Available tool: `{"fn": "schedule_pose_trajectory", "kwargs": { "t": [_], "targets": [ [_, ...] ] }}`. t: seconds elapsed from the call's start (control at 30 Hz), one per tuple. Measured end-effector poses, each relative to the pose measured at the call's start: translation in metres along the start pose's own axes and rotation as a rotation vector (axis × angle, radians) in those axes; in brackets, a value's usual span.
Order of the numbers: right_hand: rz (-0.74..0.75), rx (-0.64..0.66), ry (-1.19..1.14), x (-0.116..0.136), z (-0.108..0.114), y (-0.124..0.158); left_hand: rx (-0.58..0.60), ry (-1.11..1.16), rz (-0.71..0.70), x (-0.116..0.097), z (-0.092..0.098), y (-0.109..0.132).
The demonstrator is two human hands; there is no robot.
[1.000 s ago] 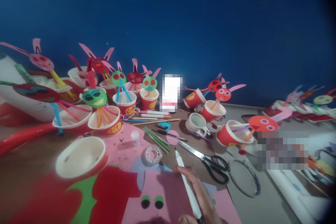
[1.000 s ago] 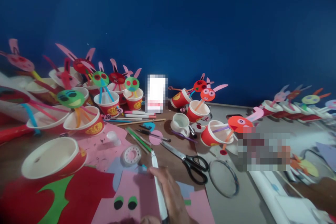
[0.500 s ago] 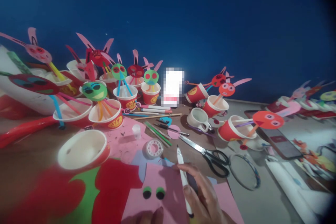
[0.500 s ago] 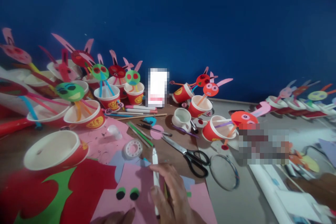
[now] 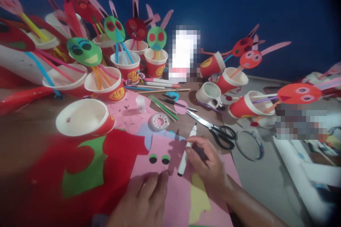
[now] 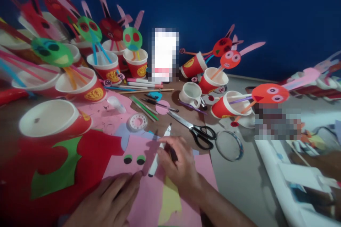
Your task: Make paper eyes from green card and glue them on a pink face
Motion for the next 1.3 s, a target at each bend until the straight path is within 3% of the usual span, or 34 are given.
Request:
{"fn": "schedule_pose_trajectory", "kwargs": {
  "t": [0.63,1.3],
  "targets": [
    [0.221,0.134,0.216,0.017,-0.013,-0.009,0.024,-0.017,-0.030,-0.001,-0.003,0.001],
    [0.236,0.098,0.265,0.017,-0.018,-0.005,0.007,-0.003,-0.012,0.001,-0.004,-0.001]
  ]
}}
Point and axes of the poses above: each hand's wrist, its own y-axis away from the middle knuckle, its own z-axis out of the back of the hand, x = y × z, the point moved 8 cm from there along -y, towards the middle knuckle, and after that the axes turned 7 degrees about y, right-handed, at the moved point
